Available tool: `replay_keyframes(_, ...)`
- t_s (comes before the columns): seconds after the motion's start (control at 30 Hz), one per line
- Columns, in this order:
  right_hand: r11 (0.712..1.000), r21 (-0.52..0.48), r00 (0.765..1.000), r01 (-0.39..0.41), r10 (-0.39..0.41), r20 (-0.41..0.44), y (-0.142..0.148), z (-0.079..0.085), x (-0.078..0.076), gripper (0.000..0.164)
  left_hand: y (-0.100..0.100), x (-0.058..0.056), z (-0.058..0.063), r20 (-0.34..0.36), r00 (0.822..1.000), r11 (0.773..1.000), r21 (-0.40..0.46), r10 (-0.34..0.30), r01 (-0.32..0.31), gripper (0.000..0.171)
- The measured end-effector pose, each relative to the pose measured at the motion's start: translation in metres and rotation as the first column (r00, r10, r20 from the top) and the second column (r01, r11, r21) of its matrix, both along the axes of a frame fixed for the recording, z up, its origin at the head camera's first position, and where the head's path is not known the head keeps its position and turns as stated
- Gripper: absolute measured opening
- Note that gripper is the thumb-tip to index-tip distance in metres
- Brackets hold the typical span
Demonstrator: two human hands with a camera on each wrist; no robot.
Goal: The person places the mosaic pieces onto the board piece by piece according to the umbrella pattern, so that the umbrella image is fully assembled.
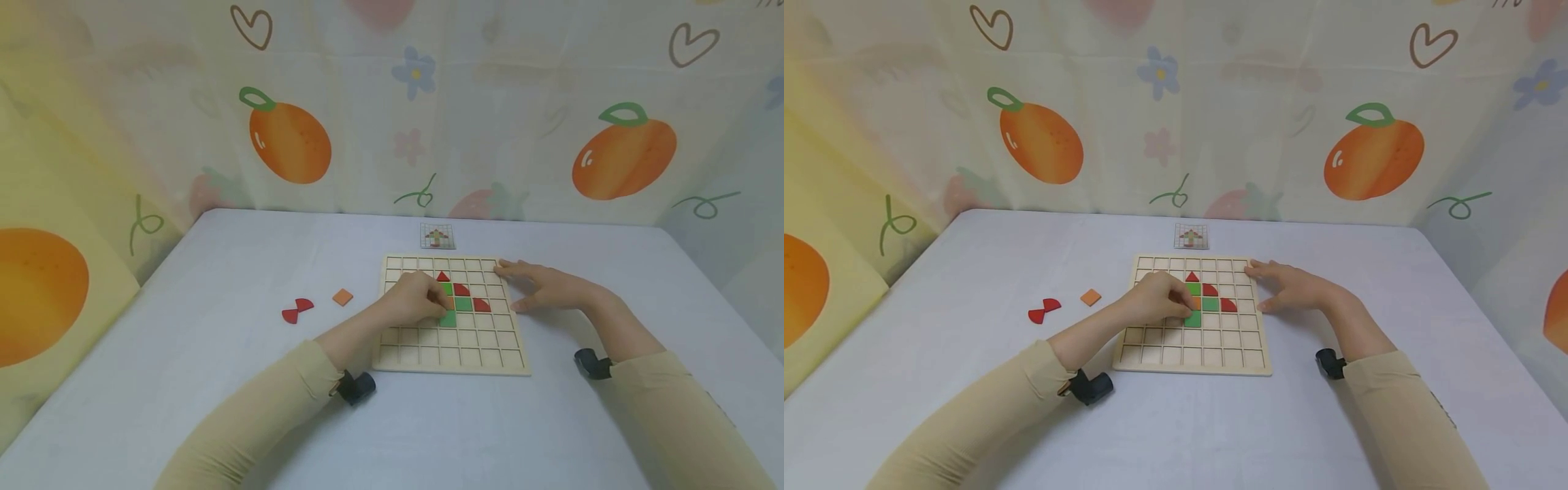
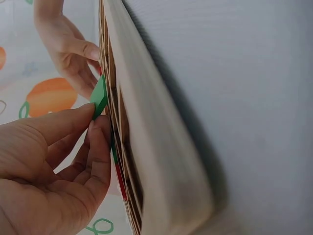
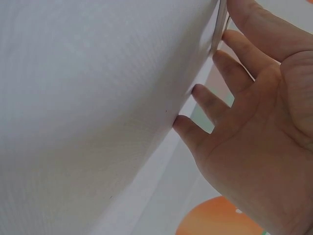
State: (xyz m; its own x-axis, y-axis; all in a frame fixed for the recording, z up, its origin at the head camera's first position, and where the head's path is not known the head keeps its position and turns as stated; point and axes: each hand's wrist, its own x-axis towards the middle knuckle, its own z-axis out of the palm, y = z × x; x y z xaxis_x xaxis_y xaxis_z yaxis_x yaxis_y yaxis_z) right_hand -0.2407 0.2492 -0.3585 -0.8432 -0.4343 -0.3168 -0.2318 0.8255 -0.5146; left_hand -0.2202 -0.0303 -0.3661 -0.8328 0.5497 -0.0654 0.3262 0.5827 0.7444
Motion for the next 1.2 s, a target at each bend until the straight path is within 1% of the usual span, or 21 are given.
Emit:
replay_keyframes(0.27,1.000,-0.017,1.000,-0.009,0.009,-0.002,0.001,0.000,0.000,0.078,0.000,0.001,0.002,-0.009,1.000,1.000,-0.029,-0.011,0.011,0.006)
replay_keyframes(0.6,1.000,-0.021,1.000,-0.001,0.001,0.005,0.001,0.000,0.000,0.079,0.000,0.003,0.003,-0.006,1.000,1.000,-0.022,-0.018,0.018,0.005)
replay_keyframes(0.77,1.000,-0.017,1.000,-0.008,0.008,0.001,0.001,-0.001,-0.002,0.079,-0.002,0.001,0.005,0.013,1.000,1.000,0.010,-0.002,0.002,0.006)
replay_keyframes(0.97,1.000,-0.013,1.000,-0.001,0.001,0.007,0.001,-0.003,-0.003,0.079,-0.010,-0.004,0.011,-0.012,1.000,0.999,0.021,0.026,-0.026,0.008)
replay_keyframes(1.2,1.000,-0.002,1.000,0.003,-0.003,0.003,0.001,-0.004,-0.004,0.080,-0.026,-0.008,0.020,-0.026,0.997,0.997,0.007,0.073,-0.073,0.012)
